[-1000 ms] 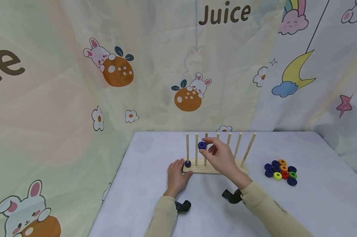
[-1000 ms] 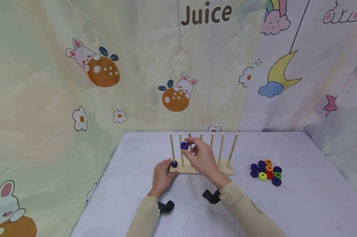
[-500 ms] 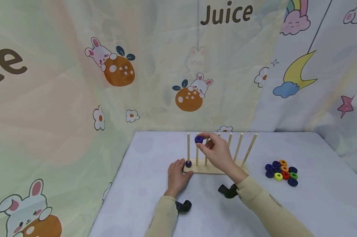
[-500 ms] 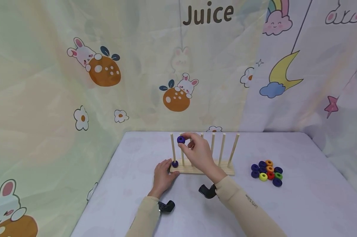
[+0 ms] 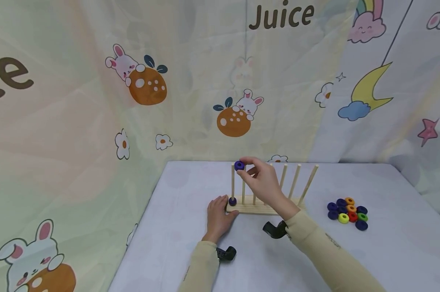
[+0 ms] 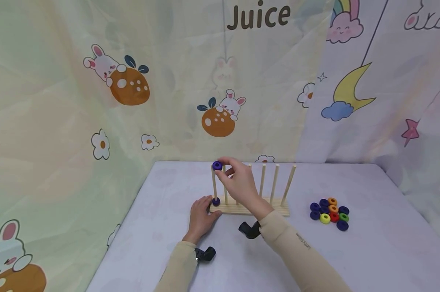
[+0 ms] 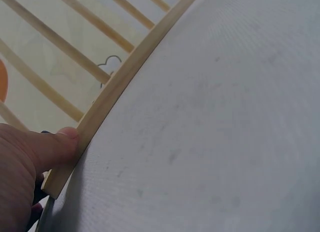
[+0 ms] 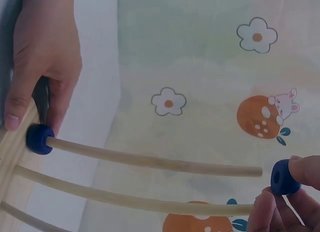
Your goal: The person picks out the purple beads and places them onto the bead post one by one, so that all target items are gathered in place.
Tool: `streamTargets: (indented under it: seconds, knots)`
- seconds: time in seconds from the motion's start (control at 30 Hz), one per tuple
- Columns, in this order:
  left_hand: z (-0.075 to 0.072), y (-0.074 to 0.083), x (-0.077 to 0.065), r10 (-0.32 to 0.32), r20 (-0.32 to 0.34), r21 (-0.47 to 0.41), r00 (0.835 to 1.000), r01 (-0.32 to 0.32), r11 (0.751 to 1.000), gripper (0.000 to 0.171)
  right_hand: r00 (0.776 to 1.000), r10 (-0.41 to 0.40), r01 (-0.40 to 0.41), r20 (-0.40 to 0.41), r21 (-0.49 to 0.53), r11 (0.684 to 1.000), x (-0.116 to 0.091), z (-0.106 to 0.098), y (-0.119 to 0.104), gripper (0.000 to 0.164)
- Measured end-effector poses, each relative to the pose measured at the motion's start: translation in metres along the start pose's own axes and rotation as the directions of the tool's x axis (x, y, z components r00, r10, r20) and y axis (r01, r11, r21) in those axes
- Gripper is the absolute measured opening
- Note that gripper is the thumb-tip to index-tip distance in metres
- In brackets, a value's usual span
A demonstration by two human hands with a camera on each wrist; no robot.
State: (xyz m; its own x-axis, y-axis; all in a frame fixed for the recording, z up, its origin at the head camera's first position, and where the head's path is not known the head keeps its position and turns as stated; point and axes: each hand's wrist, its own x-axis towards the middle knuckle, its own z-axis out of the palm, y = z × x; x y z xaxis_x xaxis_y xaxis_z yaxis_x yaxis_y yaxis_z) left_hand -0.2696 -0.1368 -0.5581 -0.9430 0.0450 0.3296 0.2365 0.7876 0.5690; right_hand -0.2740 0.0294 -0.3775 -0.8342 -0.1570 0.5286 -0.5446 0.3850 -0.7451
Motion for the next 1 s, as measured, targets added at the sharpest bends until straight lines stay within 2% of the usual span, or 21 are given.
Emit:
streamTargets:
  seconds: [0.3,0.57,0.83,1.0]
  knots:
    - [0.001,-0.002,0.001,-0.019,0.012,-0.003,1.000,0.019,1.000,0.066,0.997,0.069,-0.069,0.022,0.022,0.997,0.008,0.008,-0.002,0.033]
    - [0.001,-0.002,0.000,0.006,0.000,-0.007,1.000,-0.006,1.000,0.066,0.992,0.125,-0.126,0.015,0.031,0.992,0.011,0.013,0.000,0.033]
    - [0.004,-0.004,0.001,-0.008,0.013,-0.012,1.000,0.008,1.000,0.065,0.993,0.121,-0.121,0.006,0.037,0.992,0.014,0.018,0.002,0.032]
    - [0.005,-0.005,0.001,0.008,-0.020,-0.002,1.000,-0.008,1.000,0.065,0.993,0.119,-0.119,0.002,0.006,0.993,0.015,0.020,0.005,0.031]
